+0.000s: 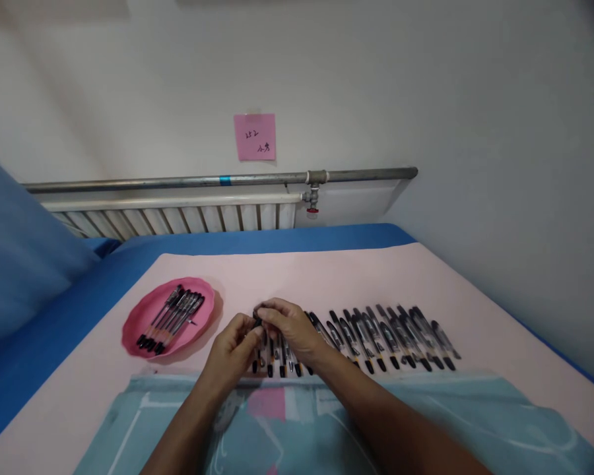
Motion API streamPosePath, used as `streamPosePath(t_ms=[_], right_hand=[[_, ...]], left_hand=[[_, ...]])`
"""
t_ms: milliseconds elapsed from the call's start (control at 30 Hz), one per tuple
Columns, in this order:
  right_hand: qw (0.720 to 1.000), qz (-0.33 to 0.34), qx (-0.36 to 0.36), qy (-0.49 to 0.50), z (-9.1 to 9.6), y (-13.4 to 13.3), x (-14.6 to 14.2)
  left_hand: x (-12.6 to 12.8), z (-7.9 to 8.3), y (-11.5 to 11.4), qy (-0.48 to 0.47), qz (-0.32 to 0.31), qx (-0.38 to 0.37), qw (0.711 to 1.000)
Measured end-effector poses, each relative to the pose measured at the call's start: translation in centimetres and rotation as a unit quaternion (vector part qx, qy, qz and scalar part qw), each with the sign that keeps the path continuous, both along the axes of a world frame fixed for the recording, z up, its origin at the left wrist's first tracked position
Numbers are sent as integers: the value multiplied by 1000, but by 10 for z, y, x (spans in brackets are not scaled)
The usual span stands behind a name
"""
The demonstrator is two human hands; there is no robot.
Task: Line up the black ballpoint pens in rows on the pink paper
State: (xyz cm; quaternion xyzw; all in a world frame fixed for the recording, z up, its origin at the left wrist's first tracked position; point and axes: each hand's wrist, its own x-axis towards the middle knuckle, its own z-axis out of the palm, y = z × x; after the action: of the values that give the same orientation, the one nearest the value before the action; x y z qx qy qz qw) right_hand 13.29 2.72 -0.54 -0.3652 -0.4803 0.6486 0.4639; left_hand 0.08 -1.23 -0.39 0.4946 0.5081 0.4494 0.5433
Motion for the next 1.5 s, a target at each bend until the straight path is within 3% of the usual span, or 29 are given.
streamPosePath(t_ms=[167, 267, 367, 467, 633, 800, 1267, 1333, 1400, 1500], right_hand=[[1000, -2, 3, -3, -2, 1, -1], [999, -36, 3, -22, -4, 1, -2], [1000, -18, 7, -8, -3, 1, -1], [1000, 7, 2, 11, -1, 1, -1], [999, -38, 0, -9, 0, 0, -1], [1000, 4, -11, 13, 0, 0, 0], [999, 3, 17, -33, -2, 0, -1], [996, -7, 45, -78, -5, -1, -2], [979, -22, 124, -160, -8, -5, -5], [902, 16, 295, -314, -10, -15, -16]], left_hand=[[-2, 1, 0, 39, -59, 24, 997], [0, 0, 1, 44, -35, 40, 998], [-1, -2, 2, 39, -3, 52, 998], [-3, -1, 2, 36, -28, 35, 998], [-4, 0, 0, 58, -58, 23, 996], [-5, -1, 1, 44, -48, 27, 998], [-12, 1, 4, 96, -19, 55, 994], [-21, 5, 6, 84, 36, 45, 995], [-30, 9, 9, 48, 112, 32, 992], [-40, 13, 13, 12, 199, 31, 980]])
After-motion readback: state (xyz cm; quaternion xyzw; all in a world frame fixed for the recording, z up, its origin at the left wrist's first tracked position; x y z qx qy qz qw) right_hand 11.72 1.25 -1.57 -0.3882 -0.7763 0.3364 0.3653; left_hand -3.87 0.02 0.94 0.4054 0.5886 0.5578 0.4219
